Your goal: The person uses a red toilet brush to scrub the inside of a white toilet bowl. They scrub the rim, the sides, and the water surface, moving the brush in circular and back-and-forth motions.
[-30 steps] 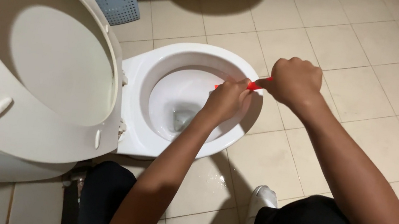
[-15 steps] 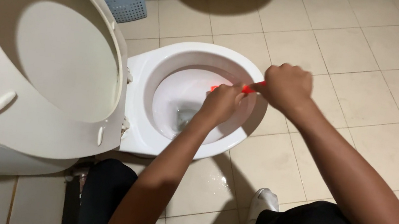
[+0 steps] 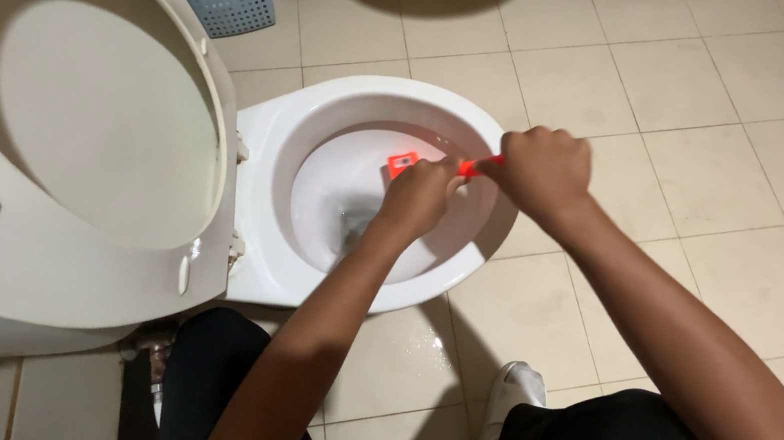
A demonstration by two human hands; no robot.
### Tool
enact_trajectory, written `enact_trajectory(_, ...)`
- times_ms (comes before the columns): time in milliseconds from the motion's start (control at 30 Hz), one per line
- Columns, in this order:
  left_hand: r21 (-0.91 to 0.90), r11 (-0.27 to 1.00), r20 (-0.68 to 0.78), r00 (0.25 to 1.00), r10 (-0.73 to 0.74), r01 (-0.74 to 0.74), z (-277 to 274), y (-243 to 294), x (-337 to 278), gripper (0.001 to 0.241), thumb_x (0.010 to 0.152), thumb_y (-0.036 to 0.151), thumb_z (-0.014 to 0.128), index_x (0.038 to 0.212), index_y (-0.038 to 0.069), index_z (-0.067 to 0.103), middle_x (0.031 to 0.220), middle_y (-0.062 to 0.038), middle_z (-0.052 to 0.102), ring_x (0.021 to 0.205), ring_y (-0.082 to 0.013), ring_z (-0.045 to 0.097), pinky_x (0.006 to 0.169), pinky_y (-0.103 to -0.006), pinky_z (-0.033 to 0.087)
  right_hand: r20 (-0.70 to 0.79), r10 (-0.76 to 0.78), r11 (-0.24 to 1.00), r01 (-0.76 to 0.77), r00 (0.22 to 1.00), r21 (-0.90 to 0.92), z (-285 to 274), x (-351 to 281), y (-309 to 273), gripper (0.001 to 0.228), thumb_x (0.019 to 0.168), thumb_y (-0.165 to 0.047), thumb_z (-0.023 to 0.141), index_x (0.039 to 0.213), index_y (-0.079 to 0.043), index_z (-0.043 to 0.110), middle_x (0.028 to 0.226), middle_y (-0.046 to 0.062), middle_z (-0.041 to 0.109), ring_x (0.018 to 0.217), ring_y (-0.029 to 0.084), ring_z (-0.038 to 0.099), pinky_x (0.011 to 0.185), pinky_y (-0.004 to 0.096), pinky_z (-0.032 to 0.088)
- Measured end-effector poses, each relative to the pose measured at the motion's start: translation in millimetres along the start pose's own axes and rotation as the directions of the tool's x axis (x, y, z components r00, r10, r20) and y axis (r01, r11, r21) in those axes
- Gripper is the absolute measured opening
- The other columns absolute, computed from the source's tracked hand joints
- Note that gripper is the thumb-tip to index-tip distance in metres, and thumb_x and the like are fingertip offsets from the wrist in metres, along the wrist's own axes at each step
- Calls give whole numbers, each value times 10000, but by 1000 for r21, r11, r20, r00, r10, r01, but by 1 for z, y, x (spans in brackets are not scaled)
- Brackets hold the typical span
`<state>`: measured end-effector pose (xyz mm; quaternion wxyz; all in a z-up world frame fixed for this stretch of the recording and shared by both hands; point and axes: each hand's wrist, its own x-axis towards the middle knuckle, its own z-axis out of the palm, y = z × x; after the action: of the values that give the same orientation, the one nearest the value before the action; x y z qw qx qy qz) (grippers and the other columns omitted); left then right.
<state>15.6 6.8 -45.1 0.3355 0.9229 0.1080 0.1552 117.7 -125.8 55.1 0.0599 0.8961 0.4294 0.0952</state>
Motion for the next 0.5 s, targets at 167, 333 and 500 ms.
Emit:
enact_trajectory(167, 99, 994, 17, 998, -55, 53, -1, -3, -6, 239, 1000, 255, 607, 1042, 26, 661, 883, -197, 730, 804, -390, 721, 688, -515, 564, -21, -85, 996, 86, 996, 28, 20, 1, -3, 564, 764, -700, 764, 770, -136, 765, 628, 62, 685, 535, 248, 685, 454, 377, 485)
enact_trajectory(333, 131, 991, -17, 999, -34, 36, 10, 12, 4, 248, 994, 235, 610, 1022, -8, 654, 894, -204, 730, 792, -397, 724, 679, -508, 573, -29, -54, 998, 55, 998, 27, 0, -2, 10, 540, 751, -693, 773, 757, -153, 771, 617, 61, 689, 512, 249, 670, 436, 365, 460)
enact_trajectory(500, 176, 984, -141, 989, 55, -29, 21, 17, 19, 189, 986, 172, 610, 971, -1, 686, 925, -207, 735, 783, -378, 732, 705, -481, 584, -106, -51, 998, 56, 993, 40, -3, -2, 26, 447, 778, -621, 786, 766, -174, 766, 646, 28, 699, 538, 243, 667, 441, 375, 456)
